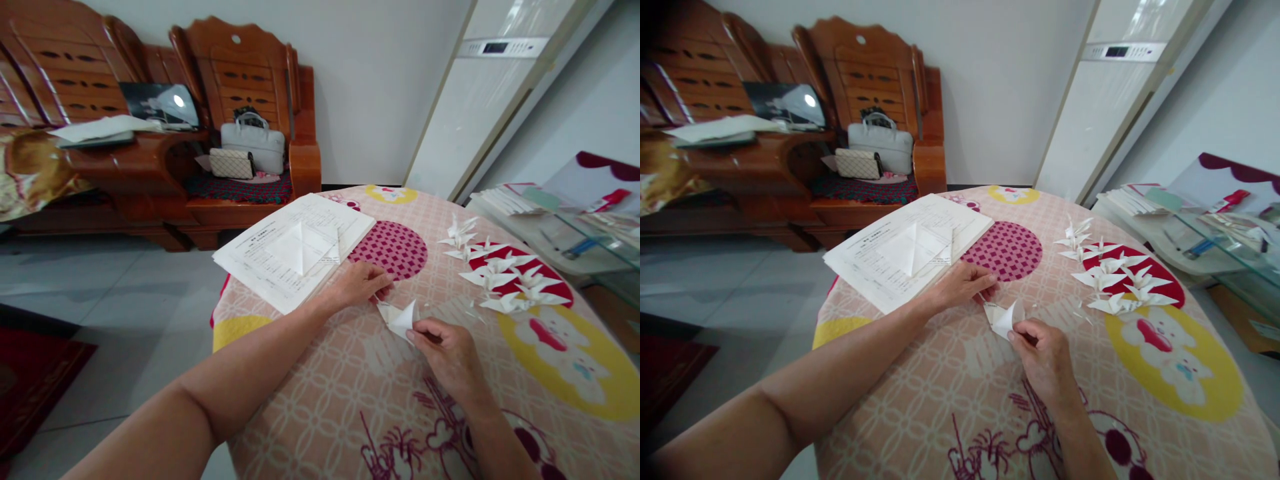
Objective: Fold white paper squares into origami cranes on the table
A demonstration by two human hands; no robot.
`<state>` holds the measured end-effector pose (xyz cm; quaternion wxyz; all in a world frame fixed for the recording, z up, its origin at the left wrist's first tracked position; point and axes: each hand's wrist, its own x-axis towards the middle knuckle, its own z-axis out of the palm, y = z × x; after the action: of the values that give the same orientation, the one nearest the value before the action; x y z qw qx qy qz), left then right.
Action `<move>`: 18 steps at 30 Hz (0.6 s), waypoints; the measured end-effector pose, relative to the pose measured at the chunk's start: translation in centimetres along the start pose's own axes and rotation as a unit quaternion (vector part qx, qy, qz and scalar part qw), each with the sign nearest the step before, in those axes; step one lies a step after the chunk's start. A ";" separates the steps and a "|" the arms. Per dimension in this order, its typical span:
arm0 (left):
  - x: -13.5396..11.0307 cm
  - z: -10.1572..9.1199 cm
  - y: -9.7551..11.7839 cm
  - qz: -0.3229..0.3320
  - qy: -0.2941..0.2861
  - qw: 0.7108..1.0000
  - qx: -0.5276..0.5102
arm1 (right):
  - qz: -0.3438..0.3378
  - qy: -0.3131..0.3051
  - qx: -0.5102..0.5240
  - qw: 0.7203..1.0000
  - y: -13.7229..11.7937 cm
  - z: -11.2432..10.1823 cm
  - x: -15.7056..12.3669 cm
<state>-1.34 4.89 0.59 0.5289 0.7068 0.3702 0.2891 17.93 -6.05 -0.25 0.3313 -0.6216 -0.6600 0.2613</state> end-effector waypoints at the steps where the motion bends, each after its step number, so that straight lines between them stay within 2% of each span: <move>1: 0.0 -0.1 -0.1 0.008 0.006 1.000 0.026 | 0.002 -0.003 0.001 1.000 0.1 0.0 0.0; 5: 0.4 -0.5 -1.0 0.028 0.016 0.993 0.116 | 0.003 -0.014 -0.001 1.000 0.5 -0.2 -0.1; 9: 0.5 -0.7 -1.7 0.034 -0.017 0.993 0.114 | -0.032 -0.017 -0.017 0.999 0.2 0.0 0.0; 12: 0.4 -0.6 -1.6 0.041 -0.042 0.991 0.122 | -0.061 -0.016 -0.043 0.997 -0.2 0.5 0.1; 18: -0.2 0.3 -0.5 0.056 -0.041 0.970 0.235 | -0.074 -0.020 -0.064 0.995 -0.2 0.8 0.0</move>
<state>-1.32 4.70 0.01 0.3455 0.8422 0.3655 0.1942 17.14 -5.98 -0.61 0.2961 -0.5857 -0.7259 0.2058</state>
